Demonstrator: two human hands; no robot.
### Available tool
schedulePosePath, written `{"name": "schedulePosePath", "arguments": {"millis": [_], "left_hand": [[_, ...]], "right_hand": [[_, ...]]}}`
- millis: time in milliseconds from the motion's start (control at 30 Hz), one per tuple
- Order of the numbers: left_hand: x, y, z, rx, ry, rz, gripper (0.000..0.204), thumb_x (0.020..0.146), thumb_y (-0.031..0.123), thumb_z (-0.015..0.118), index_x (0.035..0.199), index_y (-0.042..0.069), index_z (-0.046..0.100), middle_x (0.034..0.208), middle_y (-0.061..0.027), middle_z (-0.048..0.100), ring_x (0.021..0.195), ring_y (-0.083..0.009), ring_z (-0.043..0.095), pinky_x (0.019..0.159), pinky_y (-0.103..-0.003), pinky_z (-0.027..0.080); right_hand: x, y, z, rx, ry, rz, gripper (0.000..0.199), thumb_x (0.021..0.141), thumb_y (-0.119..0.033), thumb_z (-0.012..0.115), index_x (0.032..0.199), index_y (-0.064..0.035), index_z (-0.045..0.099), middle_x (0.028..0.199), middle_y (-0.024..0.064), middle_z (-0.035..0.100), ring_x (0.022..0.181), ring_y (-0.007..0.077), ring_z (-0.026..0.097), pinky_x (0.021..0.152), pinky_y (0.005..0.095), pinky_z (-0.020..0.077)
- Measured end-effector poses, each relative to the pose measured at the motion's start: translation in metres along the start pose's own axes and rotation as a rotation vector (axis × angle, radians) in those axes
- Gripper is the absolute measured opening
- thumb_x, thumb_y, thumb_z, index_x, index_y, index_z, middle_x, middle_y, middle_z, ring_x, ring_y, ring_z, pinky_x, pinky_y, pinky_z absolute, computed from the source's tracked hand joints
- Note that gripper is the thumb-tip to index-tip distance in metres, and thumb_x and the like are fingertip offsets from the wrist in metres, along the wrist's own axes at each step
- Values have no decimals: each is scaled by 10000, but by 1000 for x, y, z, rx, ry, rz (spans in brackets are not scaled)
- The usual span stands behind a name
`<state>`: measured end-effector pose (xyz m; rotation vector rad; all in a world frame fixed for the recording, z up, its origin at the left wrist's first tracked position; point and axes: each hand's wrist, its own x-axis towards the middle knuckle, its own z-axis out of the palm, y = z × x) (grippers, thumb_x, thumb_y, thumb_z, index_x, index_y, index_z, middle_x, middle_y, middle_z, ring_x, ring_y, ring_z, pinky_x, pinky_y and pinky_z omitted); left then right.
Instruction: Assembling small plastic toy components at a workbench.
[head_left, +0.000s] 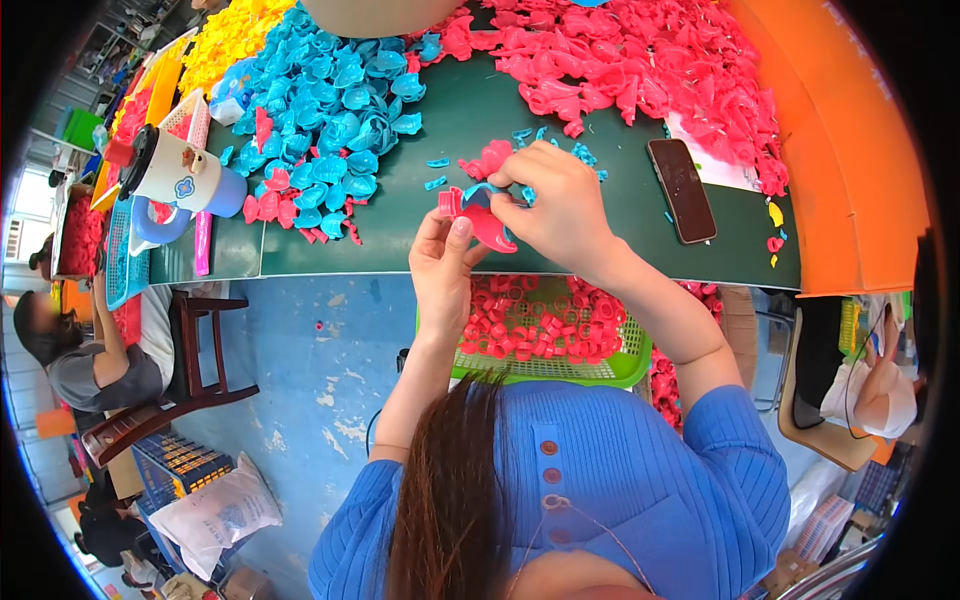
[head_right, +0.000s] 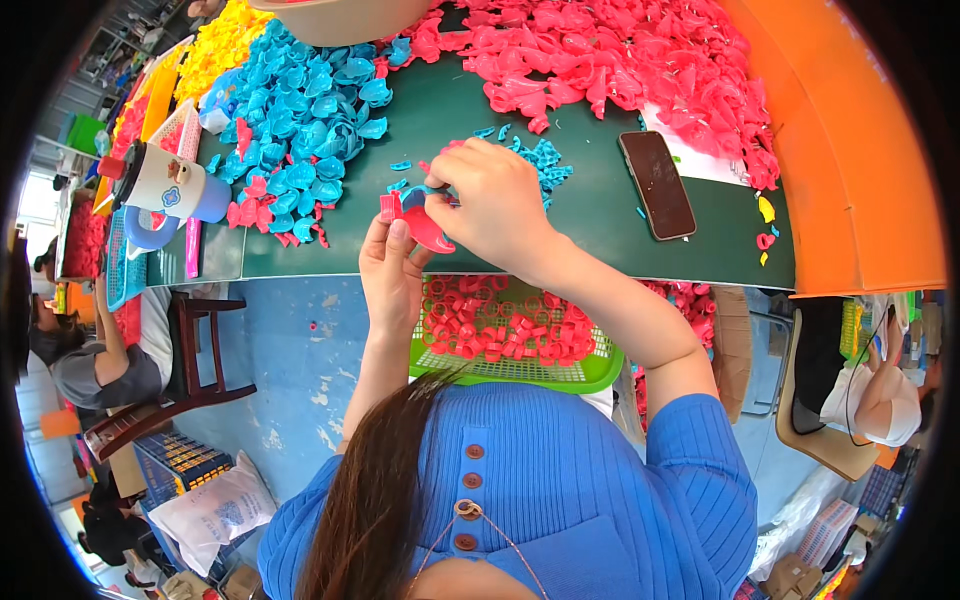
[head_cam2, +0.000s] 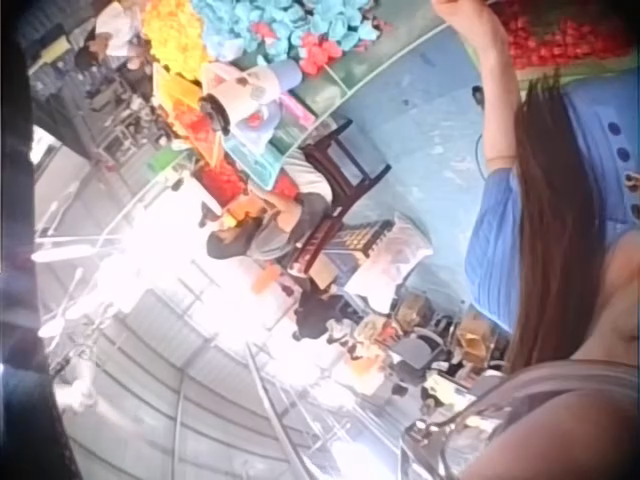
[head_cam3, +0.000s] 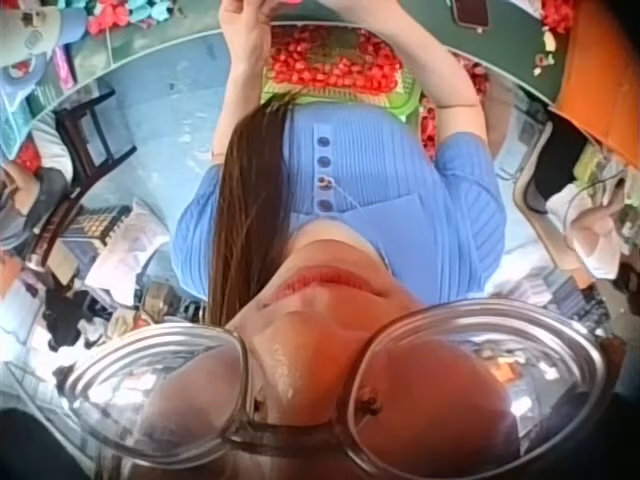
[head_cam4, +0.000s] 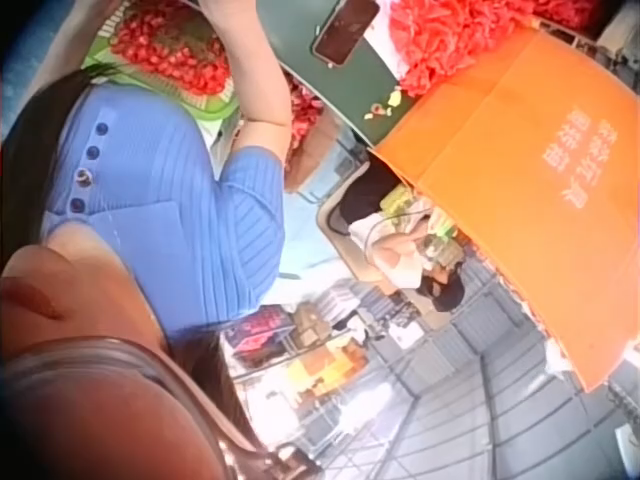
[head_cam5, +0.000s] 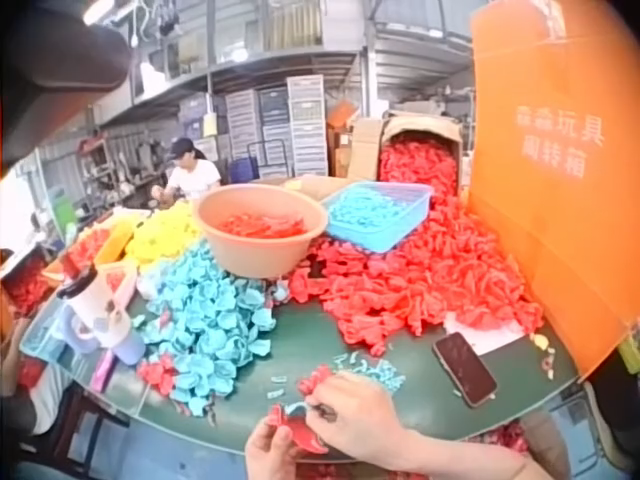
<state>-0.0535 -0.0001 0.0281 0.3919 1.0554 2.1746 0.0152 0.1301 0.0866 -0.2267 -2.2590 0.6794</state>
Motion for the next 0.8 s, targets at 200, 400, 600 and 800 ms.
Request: {"name": "schedulePosePath", "arguments": {"millis": [200, 400, 600, 800], "left_hand": [[0, 0, 0, 10, -8, 1, 197, 881, 162, 572, 1040, 50, 538, 1008, -11, 575, 917, -101, 567, 772, -303, 514], [-1, 0, -1, 13, 4, -9, 188, 881, 164, 572, 1028, 51, 541, 983, -6, 582, 897, -94, 572, 768, -291, 515], [-1, 1, -2, 12, 8, 1, 182, 879, 160, 576, 1021, 51, 542, 979, -4, 584, 887, -90, 572, 770, -283, 512], [-2, -4, -7, 9, 21, 3, 205, 876, 166, 582, 1044, 54, 543, 991, -7, 584, 909, -96, 570, 786, -287, 503]], "right_hand": [[1, 1, 0, -61, 31, -77, 128, 609, -25, 659, 711, -50, 586, 681, 50, 576, 650, 218, 554, 566, 332, 433], [2, 1, 1, -152, 15, -213, 133, 606, -23, 659, 699, -59, 571, 662, 30, 557, 642, 193, 539, 564, 315, 394], [0, 5, 4, -148, 7, -225, 122, 620, -27, 662, 690, -51, 565, 669, 39, 563, 640, 203, 542, 579, 326, 410], [-5, 6, 3, -48, -115, -111, 90, 714, -80, 664, 778, -32, 622, 761, 67, 619, 728, 234, 591, 647, 335, 446]]}}
